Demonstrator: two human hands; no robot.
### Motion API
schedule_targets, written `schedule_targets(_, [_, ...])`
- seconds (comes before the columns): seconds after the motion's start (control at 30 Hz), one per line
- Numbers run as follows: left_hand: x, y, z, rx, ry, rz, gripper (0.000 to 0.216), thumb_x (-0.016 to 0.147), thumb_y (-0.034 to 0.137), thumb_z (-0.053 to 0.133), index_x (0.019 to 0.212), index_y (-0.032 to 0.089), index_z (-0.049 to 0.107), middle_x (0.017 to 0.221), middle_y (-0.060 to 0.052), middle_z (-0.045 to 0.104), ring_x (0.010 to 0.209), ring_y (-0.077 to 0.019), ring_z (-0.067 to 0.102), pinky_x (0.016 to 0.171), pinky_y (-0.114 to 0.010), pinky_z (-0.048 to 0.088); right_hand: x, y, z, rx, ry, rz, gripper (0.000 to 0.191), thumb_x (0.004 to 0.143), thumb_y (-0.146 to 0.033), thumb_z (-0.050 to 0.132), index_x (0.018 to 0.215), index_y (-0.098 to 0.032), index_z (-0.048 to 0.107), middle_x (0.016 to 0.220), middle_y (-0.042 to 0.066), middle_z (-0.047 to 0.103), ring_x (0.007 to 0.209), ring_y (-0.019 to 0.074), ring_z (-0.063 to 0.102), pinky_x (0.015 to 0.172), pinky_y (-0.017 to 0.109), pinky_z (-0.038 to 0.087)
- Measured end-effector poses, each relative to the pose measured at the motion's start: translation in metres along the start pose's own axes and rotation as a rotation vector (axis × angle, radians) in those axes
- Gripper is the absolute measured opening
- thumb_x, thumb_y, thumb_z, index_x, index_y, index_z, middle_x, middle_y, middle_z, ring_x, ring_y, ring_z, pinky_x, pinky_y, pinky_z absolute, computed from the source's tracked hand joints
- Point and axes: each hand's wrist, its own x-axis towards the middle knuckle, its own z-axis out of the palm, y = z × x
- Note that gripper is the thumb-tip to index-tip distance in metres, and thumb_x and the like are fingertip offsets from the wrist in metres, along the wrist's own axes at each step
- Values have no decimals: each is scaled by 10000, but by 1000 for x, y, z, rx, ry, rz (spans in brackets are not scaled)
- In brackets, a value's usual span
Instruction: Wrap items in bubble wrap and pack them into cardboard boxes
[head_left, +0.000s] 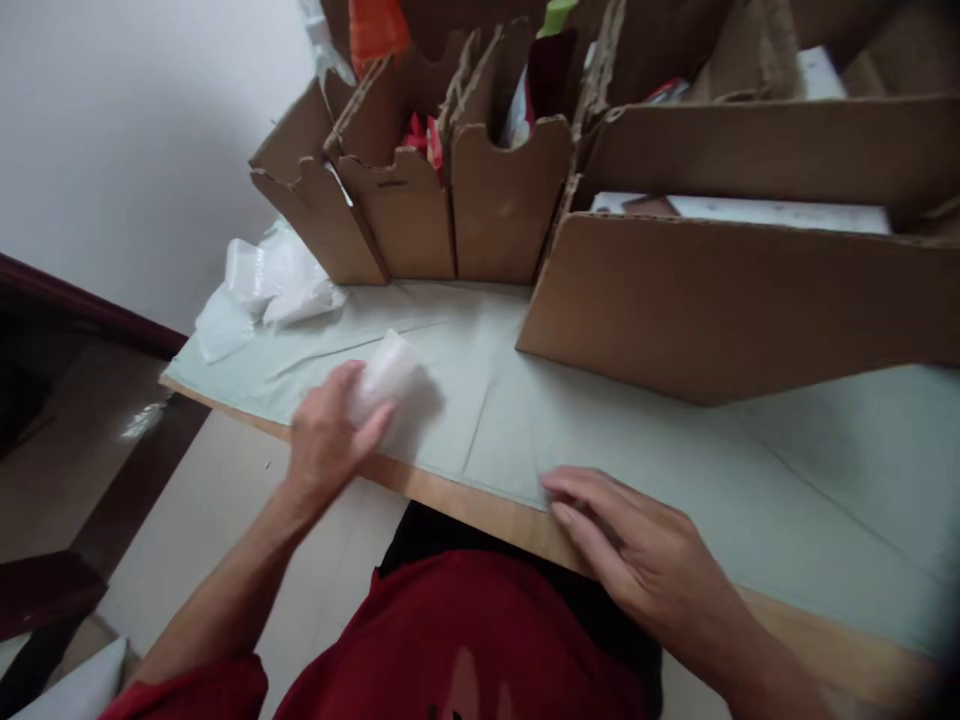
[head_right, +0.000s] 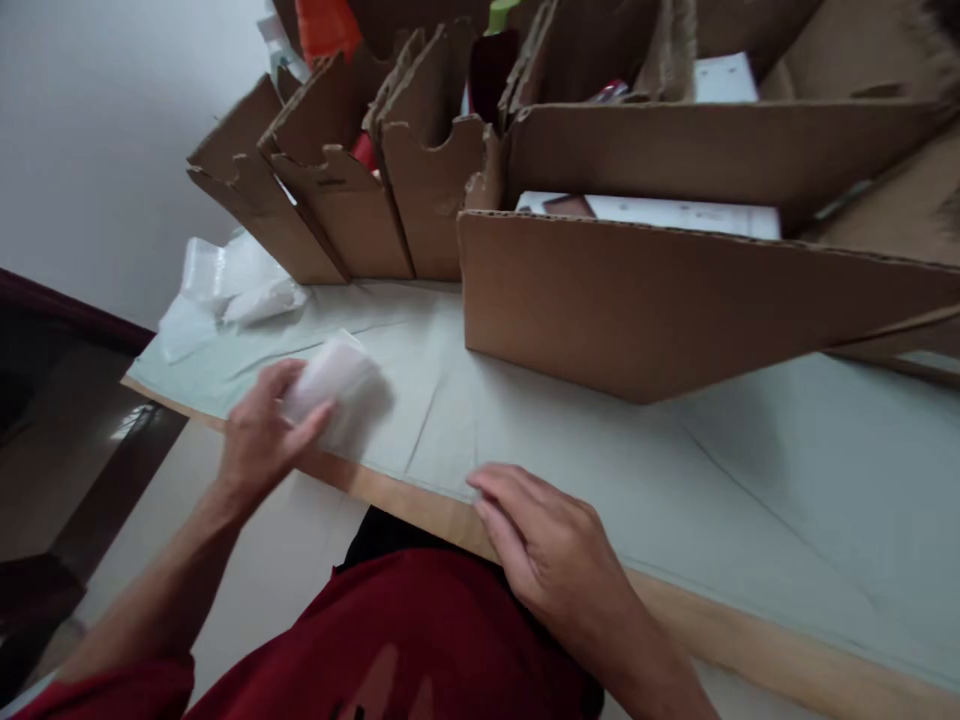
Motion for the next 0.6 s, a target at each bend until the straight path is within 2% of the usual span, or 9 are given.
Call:
schedule_targets(0.07, [-19, 53, 12, -272, -158, 92, 744, 825, 423, 768, 1472, 238, 450, 1198, -109, 725, 844, -235, 717, 763, -381, 621, 1, -2, -4, -2, 85, 59, 176, 1007, -190, 550, 1120, -231, 678, 1121, 49, 770, 1010, 189, 755, 898, 329, 636])
schedule_targets(0.1, [-28, 76, 15, -390, -256, 169, 794, 847, 422, 761, 1525, 244, 389, 1293, -136, 695, 943, -247, 728, 821, -386, 630, -1, -1, -8, -14, 138, 95, 175, 1001, -191, 564, 1126, -230, 681, 1159, 61, 760, 1050, 200, 745, 945, 355, 624])
schedule_targets(0.17, [-42, 107, 19, -564, -396, 367, 742, 888, 396, 735, 1529, 243, 394, 1389, -162, 646, 1153, -275, 698, 949, -403, 616, -8, 3, -19, -55, 254, 171, 181, 985, -189, 593, 1131, -236, 689, 1206, 75, 744, 1092, 219, 729, 988, 397, 602])
schedule_targets(0.2, [-46, 115, 19, -604, -421, 421, 655, 909, 364, 713, 1494, 244, 444, 1403, -163, 635, 1221, -278, 672, 995, -410, 600, -13, 5, -24, -73, 314, 193, 182, 974, -187, 608, 1125, -241, 694, 1205, 74, 744, 1093, 227, 727, 990, 411, 596])
schedule_targets(0.23, [-48, 118, 19, -614, -413, 433, 551, 927, 322, 688, 1440, 246, 503, 1394, -158, 636, 1249, -274, 657, 1016, -413, 591, -18, 8, -29, -83, 368, 209, 185, 962, -183, 622, 1120, -243, 698, 1199, 72, 746, 1094, 233, 725, 986, 420, 591])
schedule_targets(0.3, [-45, 111, 21, -552, -328, 339, 381, 947, 238, 637, 1326, 244, 591, 1346, -143, 643, 1228, -259, 658, 1009, -418, 589, -25, 11, -35, -90, 451, 208, 198, 942, -166, 642, 1114, -242, 703, 1185, 66, 749, 1087, 237, 722, 974, 425, 583])
schedule_targets(0.37, [-37, 97, 26, -410, -244, 238, 331, 949, 227, 620, 1280, 232, 616, 1330, -144, 631, 1225, -273, 641, 1008, -454, 579, -27, 11, -35, -113, 472, 162, 215, 934, -143, 643, 1117, -239, 701, 1200, 67, 740, 1091, 236, 710, 968, 426, 570])
schedule_targets(0.5, [-22, 67, 47, -108, -178, 189, 501, 929, 406, 651, 1374, 202, 547, 1476, -198, 531, 1355, -385, 531, 1094, -601, 481, -13, 8, -23, -256, 408, 43, 192, 955, -172, 623, 1128, -222, 691, 1275, 103, 700, 1153, 269, 668, 956, 449, 536])
schedule_targets(0.6, [-20, 52, 65, 8, -193, 128, 587, 902, 490, 648, 1381, 174, 522, 1535, -232, 479, 1457, -463, 415, 1156, -685, 371, 4, 12, -10, -427, 261, 57, 217, 964, -323, 660, 1128, -184, 694, 1290, 144, 693, 1158, 321, 651, 927, 474, 518])
